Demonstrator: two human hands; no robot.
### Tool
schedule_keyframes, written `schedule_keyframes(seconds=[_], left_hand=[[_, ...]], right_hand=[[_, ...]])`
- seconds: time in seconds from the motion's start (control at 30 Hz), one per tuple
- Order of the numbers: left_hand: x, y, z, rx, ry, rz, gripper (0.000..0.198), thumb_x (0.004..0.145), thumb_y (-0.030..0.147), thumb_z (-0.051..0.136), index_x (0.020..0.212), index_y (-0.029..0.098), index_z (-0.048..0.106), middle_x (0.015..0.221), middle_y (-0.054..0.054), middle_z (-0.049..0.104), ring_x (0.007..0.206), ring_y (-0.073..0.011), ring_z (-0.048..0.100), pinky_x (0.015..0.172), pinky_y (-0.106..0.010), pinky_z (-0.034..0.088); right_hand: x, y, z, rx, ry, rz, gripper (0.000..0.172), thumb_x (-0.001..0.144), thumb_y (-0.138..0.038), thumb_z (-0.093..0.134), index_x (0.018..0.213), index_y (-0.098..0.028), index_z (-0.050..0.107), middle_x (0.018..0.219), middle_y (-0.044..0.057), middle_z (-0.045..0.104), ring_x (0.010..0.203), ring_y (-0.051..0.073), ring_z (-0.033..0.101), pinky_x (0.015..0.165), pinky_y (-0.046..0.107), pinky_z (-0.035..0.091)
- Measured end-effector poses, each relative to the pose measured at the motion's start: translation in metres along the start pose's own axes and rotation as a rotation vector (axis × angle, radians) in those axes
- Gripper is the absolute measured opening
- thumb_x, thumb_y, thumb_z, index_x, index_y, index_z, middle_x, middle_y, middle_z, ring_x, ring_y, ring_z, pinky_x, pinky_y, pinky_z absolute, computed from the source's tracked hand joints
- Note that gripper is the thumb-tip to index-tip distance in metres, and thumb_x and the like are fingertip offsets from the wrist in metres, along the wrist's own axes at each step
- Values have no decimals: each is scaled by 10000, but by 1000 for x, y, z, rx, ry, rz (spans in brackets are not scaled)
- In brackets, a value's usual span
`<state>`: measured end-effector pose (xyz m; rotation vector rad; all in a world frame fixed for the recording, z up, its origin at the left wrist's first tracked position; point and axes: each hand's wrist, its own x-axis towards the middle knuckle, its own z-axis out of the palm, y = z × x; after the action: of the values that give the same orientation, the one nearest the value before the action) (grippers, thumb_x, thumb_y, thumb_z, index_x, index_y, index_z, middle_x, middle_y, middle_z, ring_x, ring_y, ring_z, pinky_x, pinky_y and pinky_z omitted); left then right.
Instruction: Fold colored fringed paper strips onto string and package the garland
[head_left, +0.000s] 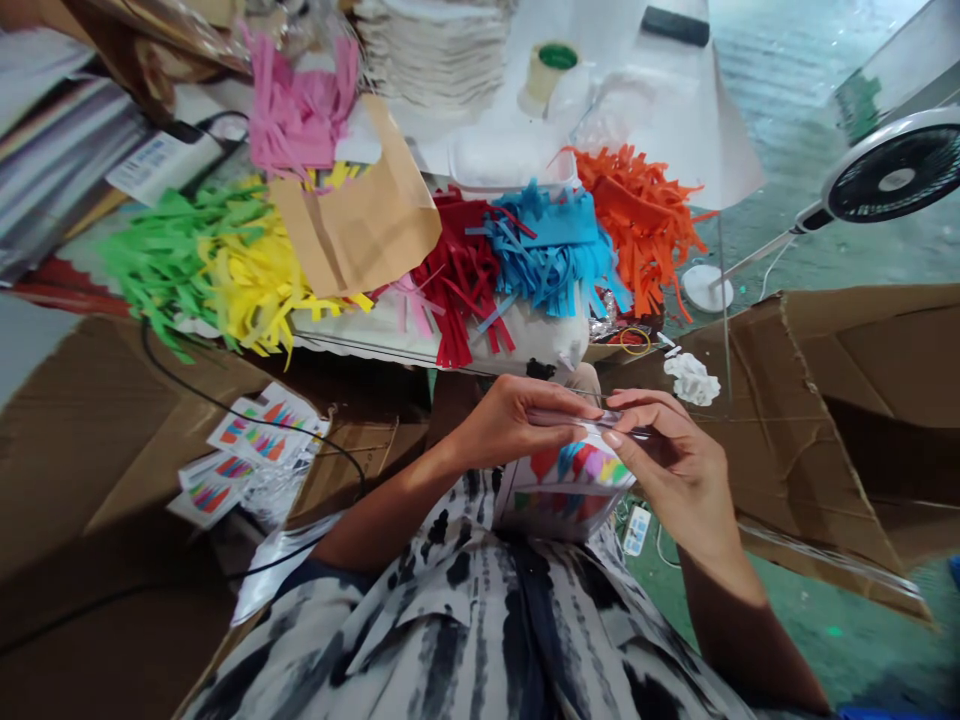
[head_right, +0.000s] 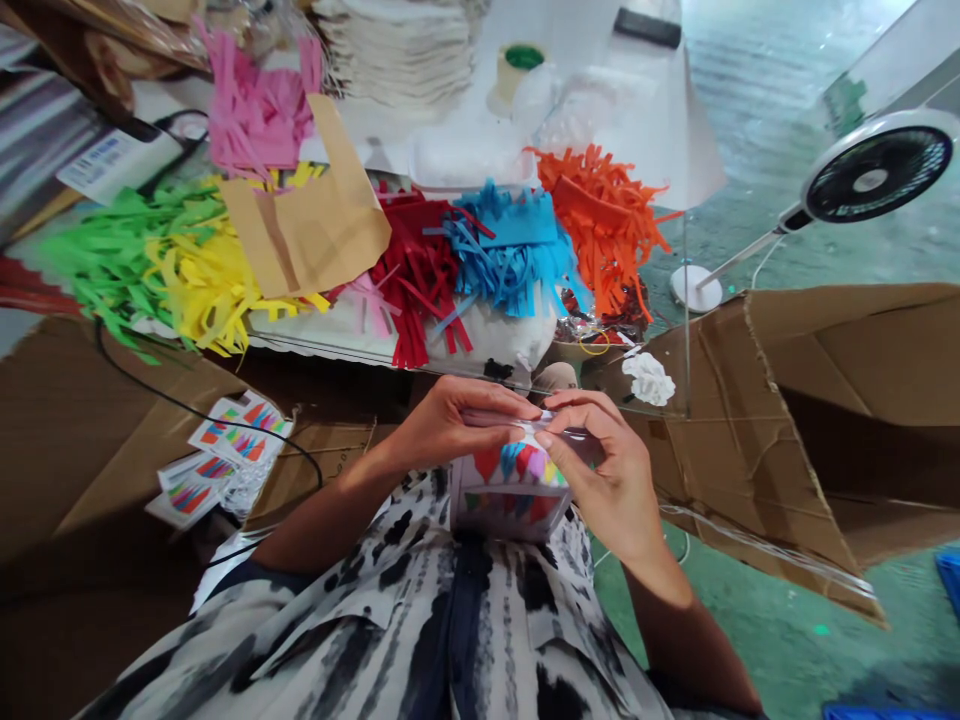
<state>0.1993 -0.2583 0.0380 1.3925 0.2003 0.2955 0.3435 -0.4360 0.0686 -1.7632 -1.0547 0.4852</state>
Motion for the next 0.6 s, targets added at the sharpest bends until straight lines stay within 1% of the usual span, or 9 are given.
schedule_keyframes(seconds=[0.27,0.43,0.53,0.6], left_hand=[[-2,0,0,16,1,7,289,887,332,838,1133,181,846,1173,-114,822,1110,-256,790,1000,-334,638],[-2,-1,-1,14,-18,-13,302,887,341,838,1144,183,841,1188,-113,819,1118,-264,788,990,-336,644],[-3,0,-2,3,-17,-29,314,885,343,840,1155,183,838,1169,-107,826,1102,-261,795,981,-333,649],[-3,1,-3,6,-13,-46,331,876,353,848,1159,182,838,1166,-106,829,1099,-263,798,984,-338,651]], right_hand=[[2,0,5,-39,38,-16,58,948,-293,772,923,-259,733,1185,50,717,1142,238,688,975,407,542],[1,0,9,-72,76,-29,62,949,-296,769,932,-257,724,1178,58,713,1143,249,690,977,428,549],[-1,0,12,-130,110,-80,71,947,-290,769,952,-259,705,1186,63,703,1146,257,683,959,443,560],[-2,1,15,-175,151,-133,122,934,-287,779,1019,-266,694,1212,73,689,1174,275,670,972,478,566]])
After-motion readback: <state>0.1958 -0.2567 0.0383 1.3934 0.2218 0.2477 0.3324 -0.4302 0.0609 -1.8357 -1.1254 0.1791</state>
